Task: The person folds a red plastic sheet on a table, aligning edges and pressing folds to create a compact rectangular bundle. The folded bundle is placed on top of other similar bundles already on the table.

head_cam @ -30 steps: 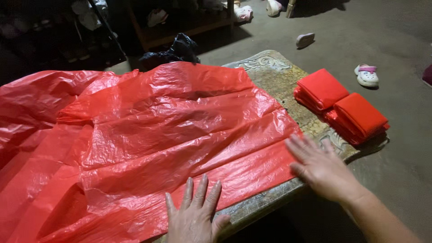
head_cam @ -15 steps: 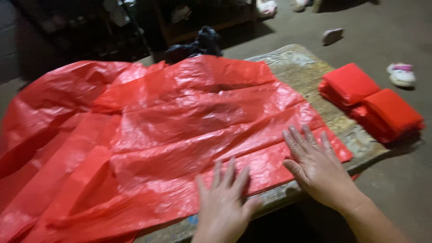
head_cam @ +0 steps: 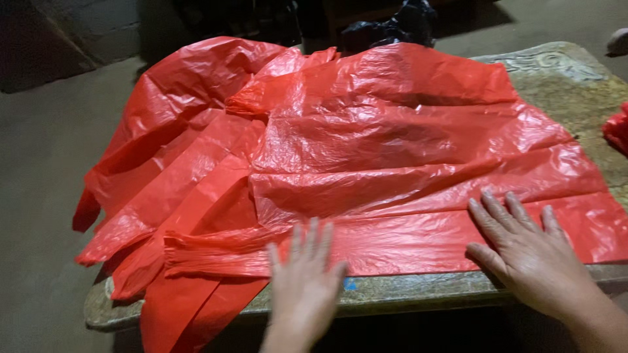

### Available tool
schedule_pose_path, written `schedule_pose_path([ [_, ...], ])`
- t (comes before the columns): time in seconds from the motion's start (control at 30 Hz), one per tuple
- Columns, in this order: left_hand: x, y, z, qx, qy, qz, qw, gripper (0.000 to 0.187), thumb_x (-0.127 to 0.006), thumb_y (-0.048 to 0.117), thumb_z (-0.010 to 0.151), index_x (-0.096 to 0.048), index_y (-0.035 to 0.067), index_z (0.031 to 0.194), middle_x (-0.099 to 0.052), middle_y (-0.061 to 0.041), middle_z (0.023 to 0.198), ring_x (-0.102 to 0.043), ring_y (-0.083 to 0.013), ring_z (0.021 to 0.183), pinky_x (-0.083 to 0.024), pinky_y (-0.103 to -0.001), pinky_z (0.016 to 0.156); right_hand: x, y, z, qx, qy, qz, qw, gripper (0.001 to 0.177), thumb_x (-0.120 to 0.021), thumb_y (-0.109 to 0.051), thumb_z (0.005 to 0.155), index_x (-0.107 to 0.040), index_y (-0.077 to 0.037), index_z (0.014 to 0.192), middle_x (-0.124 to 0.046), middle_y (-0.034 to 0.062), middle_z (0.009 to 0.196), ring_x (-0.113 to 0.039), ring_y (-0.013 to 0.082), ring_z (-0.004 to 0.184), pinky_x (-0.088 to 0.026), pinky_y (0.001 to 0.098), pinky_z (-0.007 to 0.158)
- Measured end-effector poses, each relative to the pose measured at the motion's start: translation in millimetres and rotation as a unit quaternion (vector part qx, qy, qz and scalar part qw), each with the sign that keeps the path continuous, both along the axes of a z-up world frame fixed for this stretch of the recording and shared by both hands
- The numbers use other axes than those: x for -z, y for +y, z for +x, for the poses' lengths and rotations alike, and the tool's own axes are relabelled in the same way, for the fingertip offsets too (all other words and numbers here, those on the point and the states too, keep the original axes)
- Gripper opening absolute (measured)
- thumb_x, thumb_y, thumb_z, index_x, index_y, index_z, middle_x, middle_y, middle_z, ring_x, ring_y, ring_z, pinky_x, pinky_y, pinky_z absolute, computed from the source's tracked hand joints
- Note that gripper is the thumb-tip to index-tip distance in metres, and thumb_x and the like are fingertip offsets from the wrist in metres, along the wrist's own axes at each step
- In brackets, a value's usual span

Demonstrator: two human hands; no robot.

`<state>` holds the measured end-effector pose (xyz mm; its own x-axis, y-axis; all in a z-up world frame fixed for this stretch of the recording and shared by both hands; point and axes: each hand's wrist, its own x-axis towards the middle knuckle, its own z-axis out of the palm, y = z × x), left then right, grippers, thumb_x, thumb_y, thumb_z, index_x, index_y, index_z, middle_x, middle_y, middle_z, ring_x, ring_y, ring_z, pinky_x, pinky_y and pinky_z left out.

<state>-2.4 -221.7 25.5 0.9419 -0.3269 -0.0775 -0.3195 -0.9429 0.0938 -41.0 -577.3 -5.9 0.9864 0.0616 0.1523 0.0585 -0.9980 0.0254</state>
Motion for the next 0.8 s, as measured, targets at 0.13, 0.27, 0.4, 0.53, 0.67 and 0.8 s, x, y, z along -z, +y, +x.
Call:
schedule_pose_path([
  [0.13,19,106,-8,-0.039,-0.165,0.075,0.983,0.077,-0.041,0.053,0.093,-0.024,0.019,0.16,-0.022,-0.009,0.167,-0.021,-0.0342,0.149,-0.006,-0.075,0.112,7,-4,1,-0.016,-0.03,-0.005,0.999,0.087,-0.041,-0.065,0.085,-0.028,-0.021,0.158,-0.023,0.0059,0.167,-0.02,0.0357,0.152,-0.02,0.0688,0.111],
  [0.27,20,219,-12,-0.24,-0.237,0.101,0.936,0.059,-0.054,0.046,0.091,-0.056,0.018,0.143,-0.049,-0.007,0.153,-0.041,-0.0327,0.144,-0.027,-0.072,0.106,25,-13,-1,-0.009,-0.046,-0.016,0.999,0.086,-0.04,-0.067,0.083,-0.03,-0.022,0.156,-0.027,0.0057,0.165,-0.027,0.0356,0.15,-0.024,0.0685,0.11],
  [0.4,24,258,-12,-0.441,-0.147,-0.355,0.811,0.043,-0.049,0.036,0.103,-0.068,0.009,0.13,-0.07,-0.019,0.119,-0.068,-0.0314,0.111,-0.052,-0.047,0.1,44,-19,7,0.008,-0.082,-0.082,0.993,0.091,-0.04,-0.072,0.085,-0.032,-0.025,0.163,-0.03,0.0046,0.17,-0.031,0.0353,0.152,-0.026,0.068,0.114],
  [0.53,24,241,10,-0.334,-0.179,-0.416,0.826,0.044,-0.048,0.04,0.109,-0.069,0.003,0.12,-0.074,-0.015,0.108,-0.069,-0.0253,0.1,-0.051,-0.036,0.091,56,-21,9,-0.01,-0.109,0.028,0.994,0.085,-0.041,-0.067,0.084,-0.033,-0.024,0.158,-0.029,0.0054,0.167,-0.029,0.0384,0.152,-0.024,0.0702,0.112],
  [0.67,4,222,41,-0.389,-0.161,-0.269,0.867,0.04,-0.054,0.039,0.109,-0.071,0.003,0.113,-0.072,-0.018,0.103,-0.066,-0.0318,0.095,-0.05,-0.044,0.085,56,-22,8,-0.006,-0.109,-0.005,0.994,0.087,-0.04,-0.069,0.086,-0.033,-0.026,0.161,-0.03,0.005,0.17,-0.03,0.0377,0.152,-0.024,0.0676,0.114],
  [0.8,-5,205,54,-0.369,-0.198,-0.262,0.869,0.034,-0.064,0.037,0.1,-0.069,0.004,0.1,-0.072,-0.016,0.094,-0.066,-0.0319,0.084,-0.051,-0.045,0.078,45,-21,9,0.021,-0.052,-0.015,0.998,0.084,-0.043,-0.068,0.083,-0.031,-0.029,0.157,-0.029,0.0027,0.166,-0.028,0.0351,0.15,-0.023,0.0689,0.112],
])
